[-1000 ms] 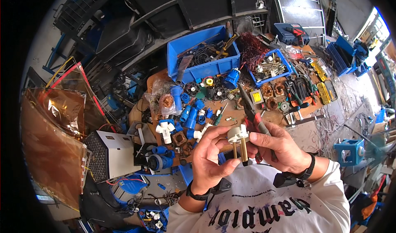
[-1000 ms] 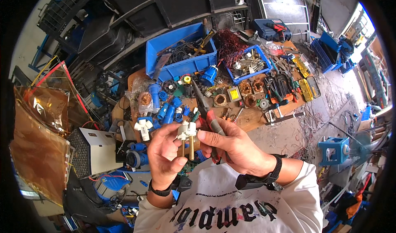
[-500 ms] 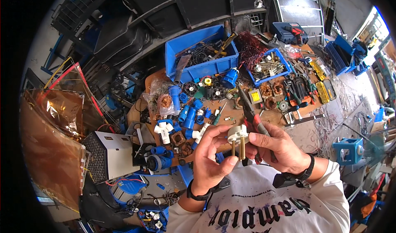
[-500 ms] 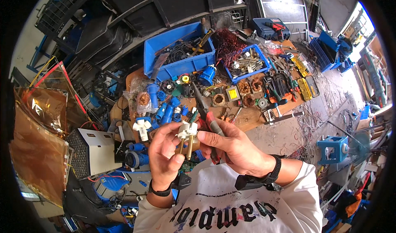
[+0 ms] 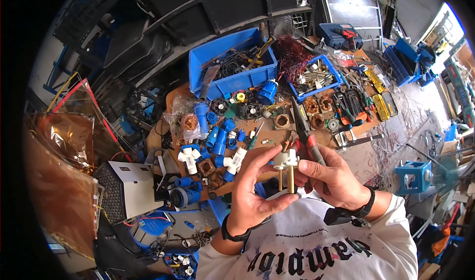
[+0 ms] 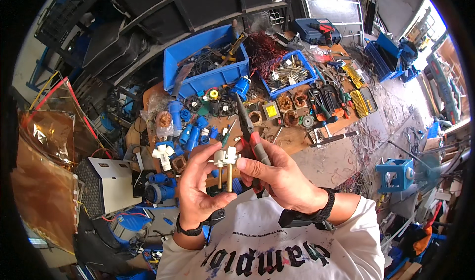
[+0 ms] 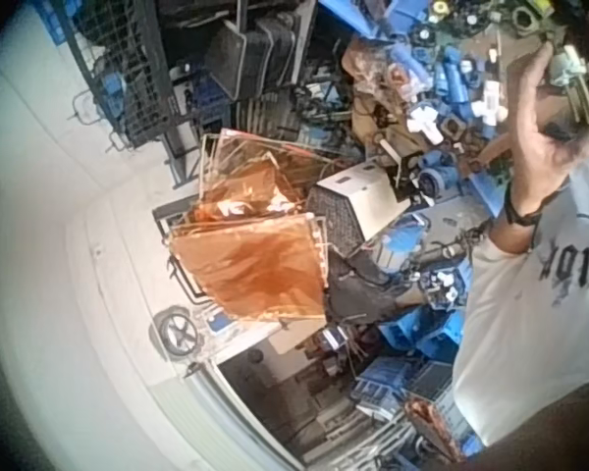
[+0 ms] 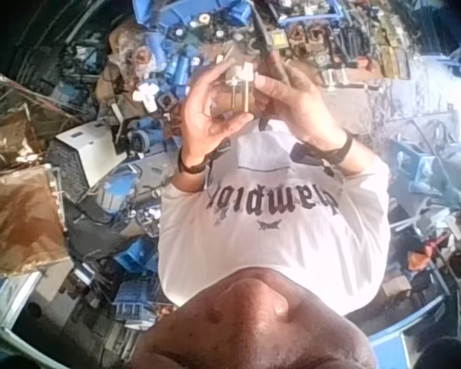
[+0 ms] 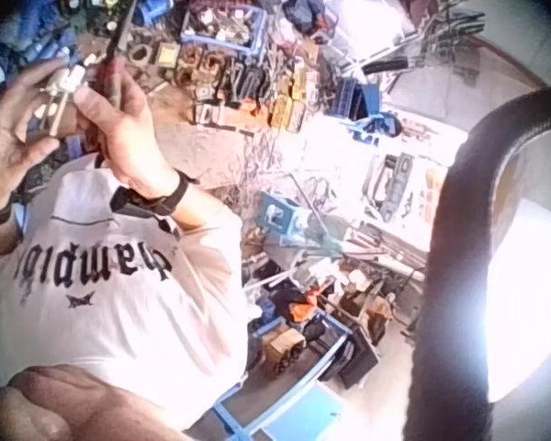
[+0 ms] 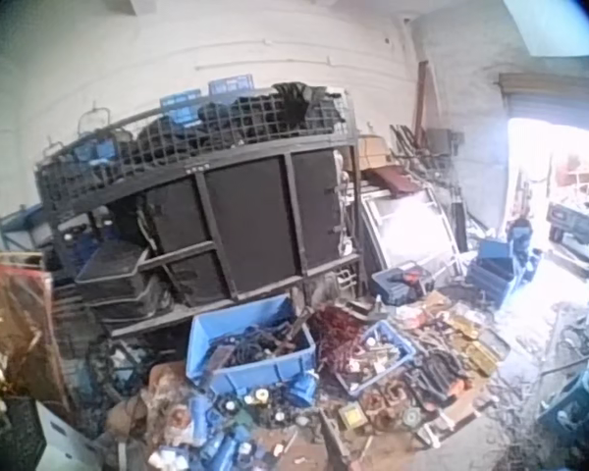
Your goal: The person uses pliers to adjust the internal metal prongs of a white electrical plug. They repeatedly squeeze and release the prongs while rotating the plug to access different angles. The person continues this adjustment process throughout the clip without completing the task or moving to another object.
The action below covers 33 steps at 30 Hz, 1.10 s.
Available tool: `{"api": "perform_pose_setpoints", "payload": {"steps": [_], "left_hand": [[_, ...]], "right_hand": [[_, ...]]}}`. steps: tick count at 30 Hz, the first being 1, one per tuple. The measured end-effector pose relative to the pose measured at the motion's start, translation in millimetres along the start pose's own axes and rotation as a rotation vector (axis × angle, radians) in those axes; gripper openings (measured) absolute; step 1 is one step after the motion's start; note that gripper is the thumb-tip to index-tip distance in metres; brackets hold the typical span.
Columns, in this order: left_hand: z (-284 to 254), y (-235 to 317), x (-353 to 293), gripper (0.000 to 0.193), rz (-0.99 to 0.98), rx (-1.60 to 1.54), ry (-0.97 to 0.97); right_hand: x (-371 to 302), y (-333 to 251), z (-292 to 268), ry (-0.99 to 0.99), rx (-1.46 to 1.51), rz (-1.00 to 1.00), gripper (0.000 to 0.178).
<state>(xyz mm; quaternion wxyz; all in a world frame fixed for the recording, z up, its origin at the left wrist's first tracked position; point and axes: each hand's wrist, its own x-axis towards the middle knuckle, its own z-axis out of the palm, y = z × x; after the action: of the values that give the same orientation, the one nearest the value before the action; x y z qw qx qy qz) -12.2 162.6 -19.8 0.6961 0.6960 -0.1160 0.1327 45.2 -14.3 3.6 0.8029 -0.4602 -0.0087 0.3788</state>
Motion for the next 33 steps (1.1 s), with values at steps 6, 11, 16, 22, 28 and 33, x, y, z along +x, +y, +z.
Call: {"api": "perform_pose_setpoints", "payload": {"steps": [6,11,16,22,28,33], "left_hand": [[18,-8,4,0.08,-0.013,0.0,-0.034],[48,-9,18,0.075,0.013,0.002,-0.013],[89,-6,38,0.075,0.015,-0.065,-0.001],[130,-12,54,0.073,0.128,0.138,-0.006],[167,-6,66,0.074,0.336,0.51,-0.045],[199,-14,64,0.072,0.393,0.513,0.102]], "right_hand": [[-7,-16,-16,-0.012,0.001,0.0,0.033],[-15,-36,-42,-0.037,0.027,0.024,0.032],[-25,-57,-74,-0.072,0.072,-0.008,0.032],[-43,-86,-114,-0.065,0.027,-0.058,0.039],[-56,-105,-152,-0.165,-0.019,-0.154,0.042],[-59,-112,-175,-0.235,-0.092,-0.217,0.041]]}}
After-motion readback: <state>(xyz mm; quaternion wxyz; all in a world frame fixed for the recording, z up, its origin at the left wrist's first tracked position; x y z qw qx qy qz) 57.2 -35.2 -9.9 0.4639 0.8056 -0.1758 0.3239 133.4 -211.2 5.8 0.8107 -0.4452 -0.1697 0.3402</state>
